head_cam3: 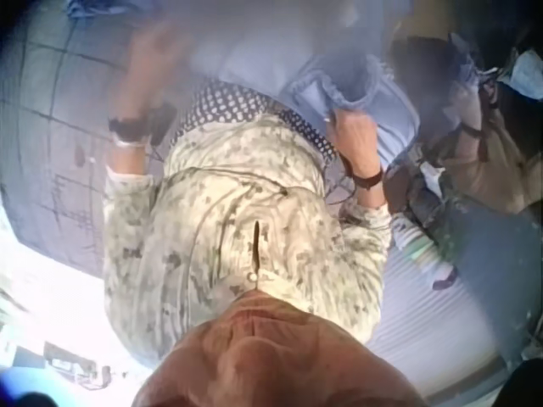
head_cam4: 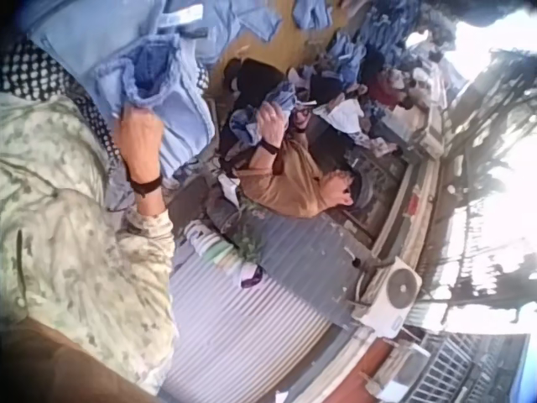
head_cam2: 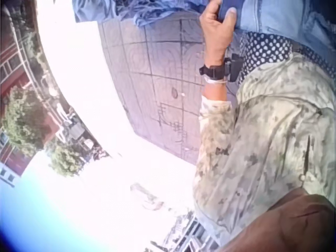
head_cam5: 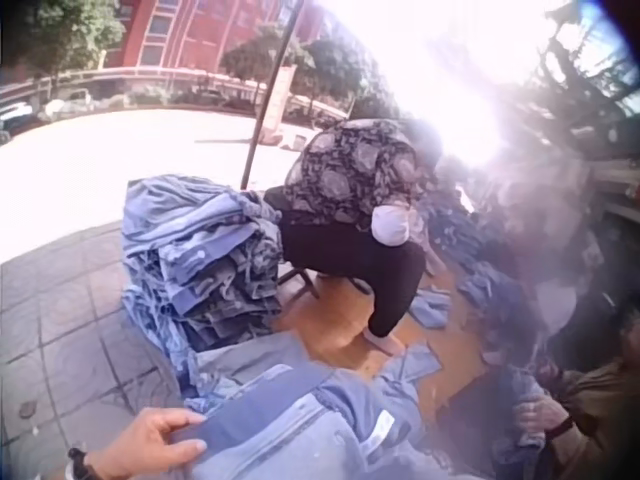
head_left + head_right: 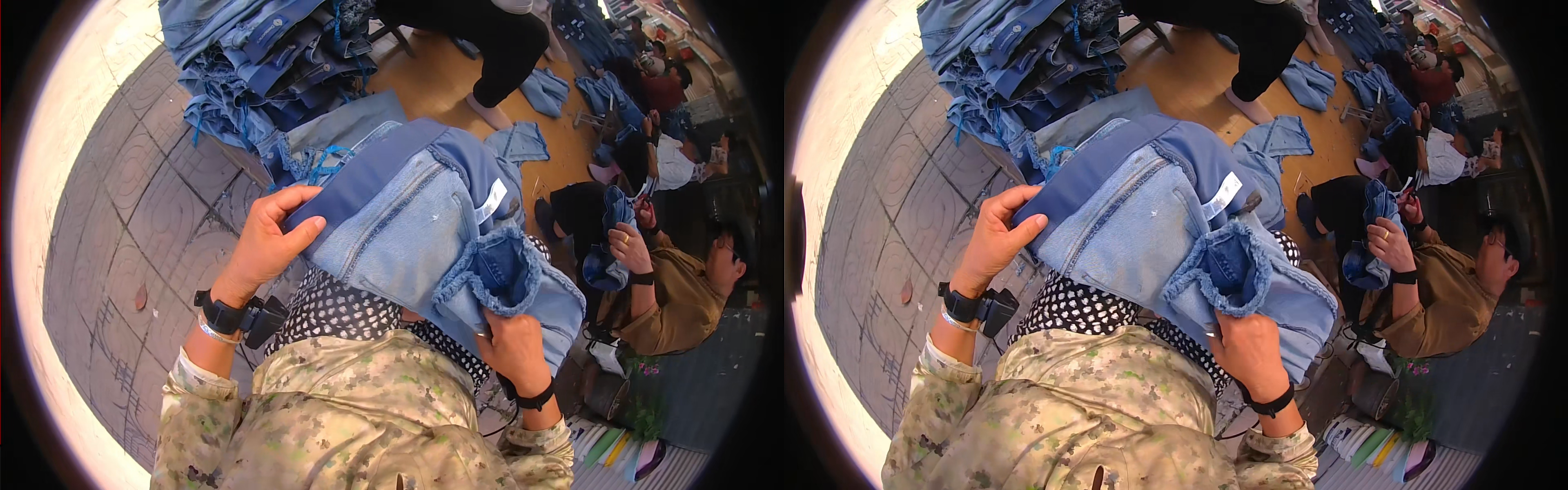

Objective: The person uses small shears to trim loose threads from the frayed leg openings and waistbands of denim garments. They rotate each piece to access different seams and labels before setting it aside and selecting another from the stack.

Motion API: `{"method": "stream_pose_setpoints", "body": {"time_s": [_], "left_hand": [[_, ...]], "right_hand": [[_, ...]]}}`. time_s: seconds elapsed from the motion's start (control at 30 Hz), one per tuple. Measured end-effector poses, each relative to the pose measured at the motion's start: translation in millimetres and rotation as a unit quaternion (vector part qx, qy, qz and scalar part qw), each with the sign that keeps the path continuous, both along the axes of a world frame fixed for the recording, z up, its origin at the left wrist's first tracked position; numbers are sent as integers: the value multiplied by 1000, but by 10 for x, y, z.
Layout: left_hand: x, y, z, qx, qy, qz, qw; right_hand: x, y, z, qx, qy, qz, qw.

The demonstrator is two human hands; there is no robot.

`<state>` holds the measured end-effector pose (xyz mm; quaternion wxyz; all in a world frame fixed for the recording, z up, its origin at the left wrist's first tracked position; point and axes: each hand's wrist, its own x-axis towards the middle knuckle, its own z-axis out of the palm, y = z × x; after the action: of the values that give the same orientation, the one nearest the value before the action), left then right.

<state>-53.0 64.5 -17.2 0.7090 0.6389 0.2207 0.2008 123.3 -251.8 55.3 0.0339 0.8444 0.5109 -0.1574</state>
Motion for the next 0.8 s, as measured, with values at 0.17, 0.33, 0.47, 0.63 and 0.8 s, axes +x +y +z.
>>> {"method": "stream_pose_setpoints", "body": {"time_s": [0.17, 0.33, 0.47, 0.63, 0.8], "left_hand": [[-55, -120, 207, 253, -25, 8, 967], [38, -479, 486, 463, -57, -70, 882], [87, -777, 585, 522, -47, -119, 843], [133, -976, 538, 579, -71, -180, 792], [19, -995, 470, 456, -26, -226, 861]], "right_hand": [[144, 238, 572, -15, 107, -14, 994], [150, 452, 867, 160, 181, -66, 968], [35, 953, 672, 256, 158, -47, 953], [-73, 1213, 159, 197, 50, -35, 979], [-18, 1042, -70, 222, 74, -79, 969]]}}
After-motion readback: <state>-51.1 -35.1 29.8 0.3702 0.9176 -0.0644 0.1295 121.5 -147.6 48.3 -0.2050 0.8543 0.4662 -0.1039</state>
